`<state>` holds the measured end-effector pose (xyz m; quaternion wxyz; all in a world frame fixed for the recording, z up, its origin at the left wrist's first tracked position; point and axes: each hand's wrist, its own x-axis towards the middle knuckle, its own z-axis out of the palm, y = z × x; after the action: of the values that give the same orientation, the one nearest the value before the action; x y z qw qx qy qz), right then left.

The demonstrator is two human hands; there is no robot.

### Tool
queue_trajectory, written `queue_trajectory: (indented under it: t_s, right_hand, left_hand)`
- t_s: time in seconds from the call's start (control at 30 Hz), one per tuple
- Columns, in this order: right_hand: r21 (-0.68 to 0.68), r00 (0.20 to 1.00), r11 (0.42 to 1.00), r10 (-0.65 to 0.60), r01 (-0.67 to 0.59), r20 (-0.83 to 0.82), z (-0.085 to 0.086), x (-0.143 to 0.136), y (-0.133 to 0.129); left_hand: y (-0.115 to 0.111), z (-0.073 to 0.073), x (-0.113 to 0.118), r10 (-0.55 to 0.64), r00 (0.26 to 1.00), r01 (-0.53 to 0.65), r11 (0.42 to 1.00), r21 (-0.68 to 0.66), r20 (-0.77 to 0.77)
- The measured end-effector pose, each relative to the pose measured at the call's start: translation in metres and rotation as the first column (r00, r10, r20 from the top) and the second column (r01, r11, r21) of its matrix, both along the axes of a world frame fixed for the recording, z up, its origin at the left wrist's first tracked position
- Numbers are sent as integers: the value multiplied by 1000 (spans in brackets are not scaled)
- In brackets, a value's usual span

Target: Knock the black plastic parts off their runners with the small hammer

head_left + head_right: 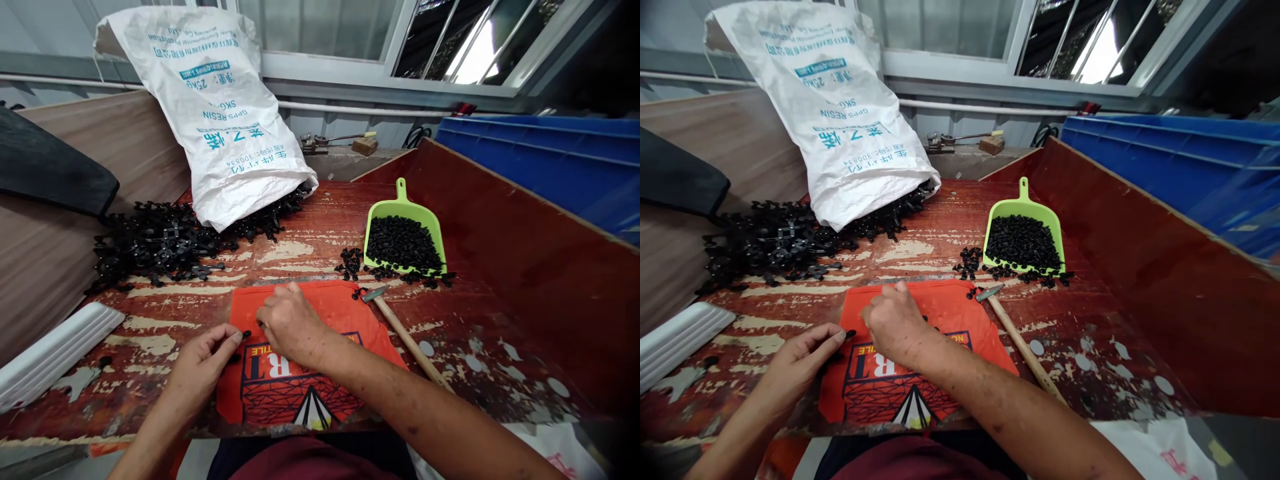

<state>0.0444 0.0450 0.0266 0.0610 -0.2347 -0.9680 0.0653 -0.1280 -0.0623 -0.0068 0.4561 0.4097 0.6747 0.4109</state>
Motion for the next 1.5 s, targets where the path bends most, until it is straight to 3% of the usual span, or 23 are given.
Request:
queue_trajectory:
  t_s: [0.17,0.27,0.4,0.5,0.57,0.67,0.77,0.93,1.1,1.2,1.33,1.5]
  right_hand:
    - [-28,994,996,-91,89,-56,0,0,-6]
    - [-36,980,987,-159,156,-119,9,22,-5]
    - [-18,897,919,-389,394,-209,16,99,-2]
    - [138,803,792,-595,594,-43,6,169,-5]
    - [209,727,721,-684,660,65,-6,204,-10]
    - [121,645,666,-744,736,174,-22,228,-16]
    - [-87,616,613,-758,785,215,-29,229,-15]
    - [-218,587,547,-777,808,228,-27,233,-6]
    - [-480,624,531,-780,698,44,-13,234,-20]
    - [-546,671,573,-741,611,-27,6,211,-35]
    - [-594,798,668,-599,449,-70,28,160,-51]
    - [-561,878,750,-471,352,-80,28,114,-54]
  left_hand:
    - [12,-3,-2,-50,989,46,998,-34,-141]
    - [21,-2,-1,-67,987,57,996,-65,-149]
    - [26,1,1,-85,989,72,992,-102,-122]
    - [27,1,3,-107,985,92,989,-115,-137]
    - [28,-1,4,-124,981,107,987,-117,-148]
    - [30,-3,5,-137,975,118,986,-118,-172]
    - [30,-5,5,-121,970,100,989,-109,-209]
    - [29,-6,5,-134,962,111,988,-111,-237]
    - [34,-5,4,-149,966,127,985,-116,-213]
    - [35,-5,3,-157,962,134,984,-115,-224]
    - [35,-5,2,-160,935,118,982,-148,-316]
    - [36,-3,1,-139,918,101,988,-118,-372]
